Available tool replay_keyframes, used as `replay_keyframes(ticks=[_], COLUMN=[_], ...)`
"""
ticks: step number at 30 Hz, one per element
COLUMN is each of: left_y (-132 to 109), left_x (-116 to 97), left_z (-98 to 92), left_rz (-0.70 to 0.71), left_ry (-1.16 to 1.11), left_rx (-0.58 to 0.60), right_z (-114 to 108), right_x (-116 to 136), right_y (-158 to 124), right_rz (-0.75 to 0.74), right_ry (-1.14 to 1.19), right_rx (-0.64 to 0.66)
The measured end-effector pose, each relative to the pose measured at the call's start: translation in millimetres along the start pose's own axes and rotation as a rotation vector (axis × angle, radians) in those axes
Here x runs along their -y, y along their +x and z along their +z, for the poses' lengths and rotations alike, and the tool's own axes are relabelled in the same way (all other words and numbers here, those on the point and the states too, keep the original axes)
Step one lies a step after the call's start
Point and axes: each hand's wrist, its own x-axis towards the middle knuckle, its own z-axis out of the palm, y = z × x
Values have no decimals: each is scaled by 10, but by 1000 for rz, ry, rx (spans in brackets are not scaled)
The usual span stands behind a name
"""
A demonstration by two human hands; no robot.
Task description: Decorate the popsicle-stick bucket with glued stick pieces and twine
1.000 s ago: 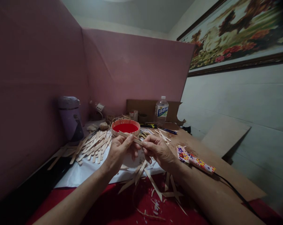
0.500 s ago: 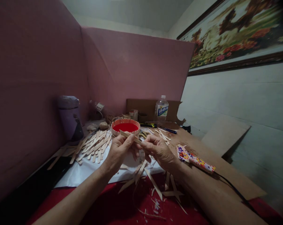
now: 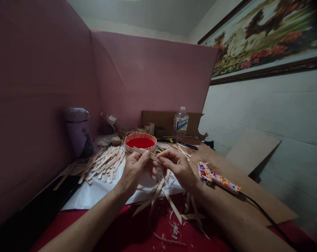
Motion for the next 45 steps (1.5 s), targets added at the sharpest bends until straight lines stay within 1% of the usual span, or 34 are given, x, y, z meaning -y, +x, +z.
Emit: replay_keyframes(ticks=[3,5,9,15,20,24,28,33,37,45], left_y=[-10,-15,-30,-51,-38,-22,-17,-19,-12,-38], left_x=[2,1,18,56,52,59,71,73,81,90], left_z=[10,18,34,25,15,13,9,19,23,22], left_rz=[6,20,87,216,193,184,168,147,157,176], left_ry=[25,61,183,372,332,299,290,273,282,414], left_rx=[-19,-25,-20,-10,30,36,31,17,2,-3], right_z=[-8,-14,-33,-63,-85,-99,-92,-71,-68,-52], right_x=[0,-1,-4,-17,-32,-35,-30,-30,-39,-78], right_y=[2,8,30,46,62,76,67,31,16,22], right_rz=[-58,-44,29,25,41,-17,-139,-227,-243,-237], right_ry=[-70,-84,-70,-110,-62,-121,-221,-346,-413,-408], right_rx=[-72,-100,-48,-1,60,88,13,-66,-110,-114])
